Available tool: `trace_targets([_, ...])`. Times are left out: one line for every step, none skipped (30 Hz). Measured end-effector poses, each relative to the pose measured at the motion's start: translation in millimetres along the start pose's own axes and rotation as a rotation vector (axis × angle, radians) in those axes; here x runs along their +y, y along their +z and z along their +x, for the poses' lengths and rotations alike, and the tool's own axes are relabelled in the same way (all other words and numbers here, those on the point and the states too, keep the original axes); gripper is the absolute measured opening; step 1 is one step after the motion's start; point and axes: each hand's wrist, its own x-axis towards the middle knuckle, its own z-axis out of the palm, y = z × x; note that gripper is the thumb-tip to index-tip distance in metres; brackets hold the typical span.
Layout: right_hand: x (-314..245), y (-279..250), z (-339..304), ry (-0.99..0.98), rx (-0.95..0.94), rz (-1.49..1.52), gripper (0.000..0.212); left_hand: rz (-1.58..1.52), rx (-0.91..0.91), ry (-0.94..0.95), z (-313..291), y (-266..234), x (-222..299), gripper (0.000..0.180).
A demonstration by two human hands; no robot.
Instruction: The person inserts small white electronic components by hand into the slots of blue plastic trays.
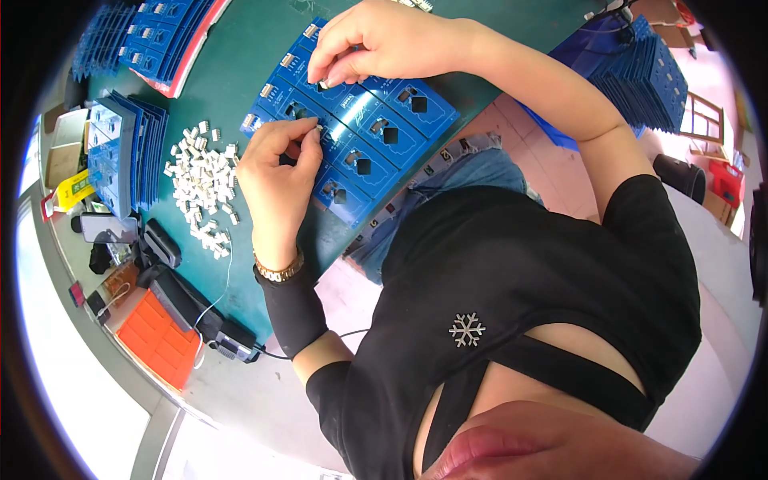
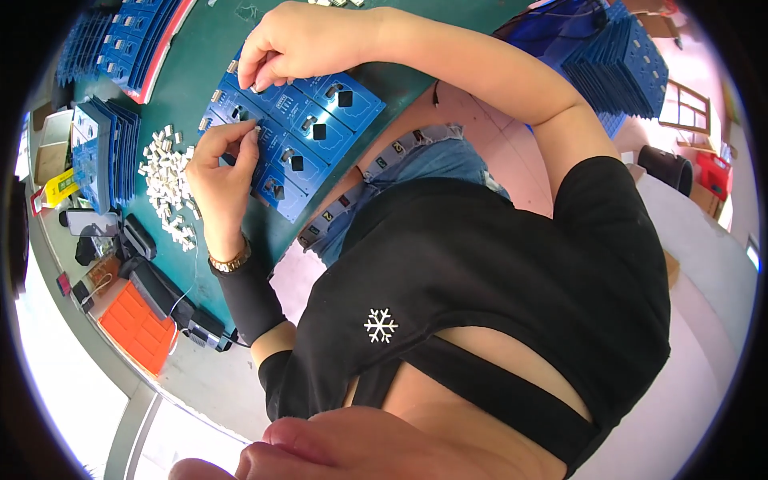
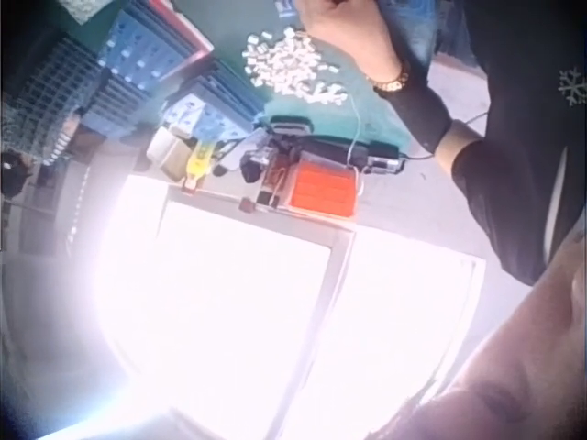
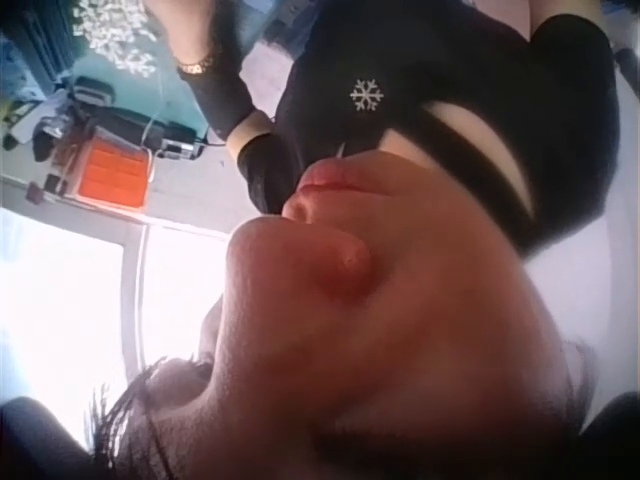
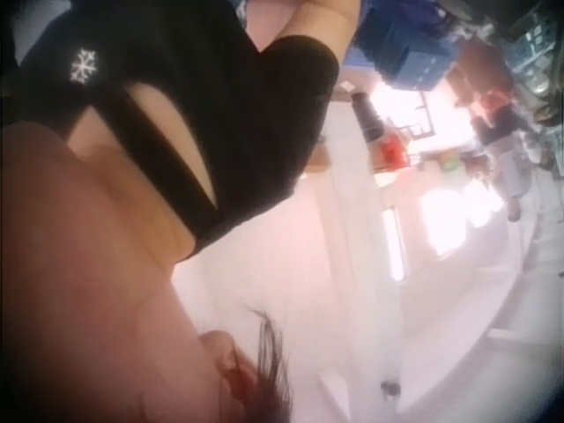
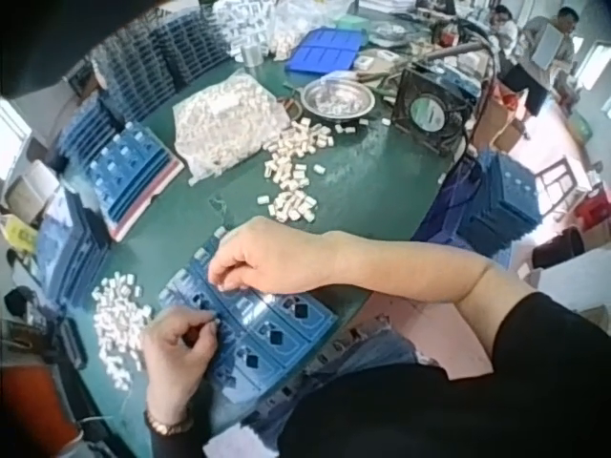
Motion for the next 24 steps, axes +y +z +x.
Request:
trace_targets([-6.0, 2.3, 1.0, 0.004, -0.004, 0.005, 0.014, 0.013, 0.003, 0.025, -1.0, -0.3, -0.3, 0.012])
trace_targets([-8.4, 4.9, 2.4, 0.008, -0.009, 0.010, 0.013, 0.015, 0.002, 0.015, -2.7, -0.9, -1.1, 0.012])
trace_targets([20.8, 17.4, -2.5, 0.002, 0.012, -0.130, 0.017, 0.022, 0.002, 0.031, 0.8, 1.8, 1.8, 0.012])
trace_targets([20.2, 19.4, -2.0, 0.007, 0.010, -0.126, 0.017, 0.036, 0.011, 0.031, 0.1, 2.1, 0.1, 0.012])
trace_targets([17.5, 21.0, -2.1, -0.017, -0.003, -0.103, 0.016, 0.033, 0.007, 0.026, -1.0, 2.9, -1.6, 0.012])
trace_targets([16.0, 21.7, -2.0, -0.043, -0.015, -0.080, 0.015, 0.042, 0.029, 0.048, -2.2, 3.5, -2.2, 0.012])
trace_targets([18.9, 24.0, -2.2, -0.092, 0.024, -0.134, 0.015, 0.051, 0.051, 0.070, -3.2, 4.2, -3.0, 0.012])
trace_targets([21.0, 25.4, -1.7, -0.089, 0.024, -0.132, 0.015, 0.050, 0.048, 0.068, -3.9, 4.7, -4.2, 0.012])
trace_targets([23.2, 26.6, -1.8, -0.063, 0.053, -0.087, 0.014, 0.044, 0.052, 0.086, -5.0, 5.7, -5.9, 0.012])
trace_targets([24.7, 27.4, -2.4, -0.038, 0.083, -0.042, 0.014, 0.037, 0.055, 0.105, -5.6, 6.5, -7.0, 0.013])
trace_targets([24.6, 27.3, -3.1, -0.033, 0.085, -0.041, 0.014, 0.035, 0.051, 0.104, -5.4, 6.7, -6.9, 0.013])
trace_targets([23.5, 27.0, -3.1, -0.024, 0.085, -0.053, 0.014, 0.033, 0.051, 0.089, -4.8, 6.5, -7.2, 0.013])
trace_targets([21.7, 26.2, -3.2, -0.016, 0.086, -0.065, 0.014, 0.031, 0.051, 0.074, -4.6, 6.5, -7.2, 0.013])
trace_targets([17.8, 23.5, -2.7, -0.011, 0.088, -0.062, 0.014, 0.030, 0.046, 0.072, -5.0, 6.8, -7.4, 0.013])
trace_targets([12.4, 19.5, -1.8, -0.030, 0.087, -0.043, 0.012, 0.022, 0.055, 0.057, -5.5, 6.9, -7.5, 0.012])
trace_targets([10.3, 17.8, -1.9, -0.048, 0.087, -0.024, 0.010, 0.015, 0.064, 0.042, -5.8, 7.0, -7.5, 0.012])
trace_targets([12.6, 20.7, -2.9, -0.046, 0.089, -0.023, 0.010, 0.021, 0.065, 0.052, -5.7, 7.1, -7.2, 0.012])
trace_targets([15.8, 24.3, -3.9, -0.040, 0.082, -0.092, 0.011, 0.021, 0.061, 0.054, -5.0, 7.7, -6.4, 0.012])
trace_targets([18.0, 26.1, -4.5, -0.034, 0.075, -0.162, 0.013, 0.025, 0.064, 0.053, -4.6, 8.3, -5.4, 0.013])
trace_targets([19.0, 25.7, -4.8, -0.032, 0.079, -0.162, 0.013, 0.029, 0.068, 0.052, -4.4, 8.5, -4.8, 0.013])
trace_targets([20.3, 24.9, -4.8, -0.052, 0.031, -0.135, 0.013, 0.028, 0.066, 0.054, -4.2, 8.6, -4.8, 0.013])
trace_targets([21.1, 24.1, -4.9, -0.072, -0.018, -0.109, 0.013, 0.040, 0.061, 0.059, -4.2, 8.5, -4.7, 0.012])
trace_targets([19.4, 22.5, -5.1, -0.071, -0.015, -0.111, 0.013, 0.052, 0.056, 0.063, -4.0, 8.4, -4.6, 0.012])
trace_targets([15.4, 20.4, -5.8, -0.065, -0.026, -0.111, 0.013, 0.050, 0.053, 0.066, -3.6, 8.1, -4.5, 0.012])
